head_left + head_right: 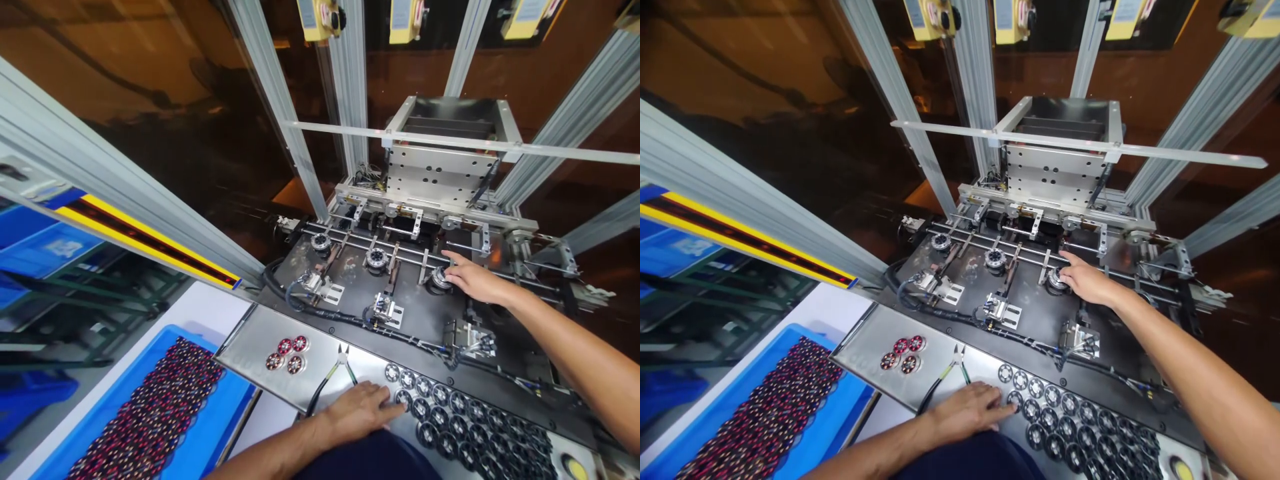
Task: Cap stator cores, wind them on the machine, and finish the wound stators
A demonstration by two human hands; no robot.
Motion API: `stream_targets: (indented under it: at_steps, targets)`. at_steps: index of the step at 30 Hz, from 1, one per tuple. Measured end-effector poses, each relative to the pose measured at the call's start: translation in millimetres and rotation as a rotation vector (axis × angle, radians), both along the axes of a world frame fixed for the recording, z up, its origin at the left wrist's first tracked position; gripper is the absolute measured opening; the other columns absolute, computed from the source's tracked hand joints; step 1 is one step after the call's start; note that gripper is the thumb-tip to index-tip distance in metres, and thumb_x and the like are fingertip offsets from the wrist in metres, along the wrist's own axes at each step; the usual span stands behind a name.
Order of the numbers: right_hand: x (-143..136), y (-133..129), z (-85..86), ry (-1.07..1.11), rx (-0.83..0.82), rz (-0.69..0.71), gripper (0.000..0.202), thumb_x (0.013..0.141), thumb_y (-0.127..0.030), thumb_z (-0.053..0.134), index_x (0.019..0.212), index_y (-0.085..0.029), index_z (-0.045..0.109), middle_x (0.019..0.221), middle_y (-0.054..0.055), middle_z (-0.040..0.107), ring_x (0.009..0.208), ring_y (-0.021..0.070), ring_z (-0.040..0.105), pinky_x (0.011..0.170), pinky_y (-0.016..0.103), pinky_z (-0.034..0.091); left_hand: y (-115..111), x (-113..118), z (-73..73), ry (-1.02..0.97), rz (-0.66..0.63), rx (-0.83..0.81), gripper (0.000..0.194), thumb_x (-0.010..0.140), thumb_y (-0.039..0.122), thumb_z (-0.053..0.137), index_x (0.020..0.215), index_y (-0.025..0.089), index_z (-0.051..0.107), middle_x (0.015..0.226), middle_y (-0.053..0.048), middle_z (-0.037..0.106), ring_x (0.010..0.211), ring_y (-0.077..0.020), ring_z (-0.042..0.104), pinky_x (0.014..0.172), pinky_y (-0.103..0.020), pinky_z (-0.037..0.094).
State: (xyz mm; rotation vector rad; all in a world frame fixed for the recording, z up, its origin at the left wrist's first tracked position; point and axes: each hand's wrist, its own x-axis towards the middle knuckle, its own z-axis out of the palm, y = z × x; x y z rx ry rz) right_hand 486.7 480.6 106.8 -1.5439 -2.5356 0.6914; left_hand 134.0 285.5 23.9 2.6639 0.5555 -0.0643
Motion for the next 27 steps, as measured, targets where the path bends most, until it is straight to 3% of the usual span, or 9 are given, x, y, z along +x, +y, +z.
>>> stream_targets:
  at_steps: [7,15,21,24,27]
  targets:
    - [3,1,-0.2,-0.052,0.003,0.038,0.025,0.099,-0.033,0.054,0.097,-0.014,0.07,0.151,0.011,0.045,0.139,0.0275,0.043,0.112,0.051,0.039,-2,-1,-7.2,0.031,0.051,0.006,0.05,0.086,0.047,0.067,0.129,0.026,0.051,0.107,-0.006,0.064,0.096,-0.0224,0.067,0.087,-0.035,0.054]
    - [0,6,-9.8,-0.105,0.007,0.056,0.02,0.097,-0.033,0.059,0.107,-0.017,0.068,0.141,0.01,0.055,0.129,0.0256,0.052,0.109,0.051,0.042,-9,-3,-25.0,-0.002,0.205,-0.012,0.046,0.079,0.057,0.07,0.107,0.022,0.061,0.118,-0.009,0.063,0.096,-0.0242,0.069,0.084,-0.037,0.056]
    - [-3,8,-15.1,-0.101,0.002,0.067,0.02,0.097,-0.032,0.059,0.108,-0.017,0.067,0.134,0.009,0.06,0.123,0.0242,0.057,0.105,0.049,0.047,-13,-1,-32.1,-0.09,0.291,-0.096,0.024,0.087,0.04,0.068,0.097,0.019,0.061,0.116,-0.009,0.066,0.092,-0.0211,0.07,0.085,-0.035,0.056]
    - [-5,9,-12.2,-0.087,0.025,0.041,0.021,0.096,-0.033,0.061,0.108,-0.017,0.067,0.128,0.009,0.063,0.118,0.0231,0.06,0.102,0.047,0.049,-12,1,-20.9,-0.182,0.336,-0.183,0.018,0.087,0.033,0.07,0.093,0.02,0.06,0.113,-0.008,0.068,0.093,-0.0202,0.07,0.087,-0.034,0.055]
    - [-11,1,7.3,-0.048,0.109,-0.027,0.022,0.096,-0.035,0.06,0.103,-0.016,0.069,0.119,0.009,0.068,0.112,0.0236,0.063,0.099,0.047,0.051,-6,-4,11.5,-0.302,0.45,-0.289,0.023,0.085,0.03,0.072,0.1,0.019,0.057,0.101,-0.007,0.071,0.092,-0.0194,0.07,0.084,-0.031,0.056]
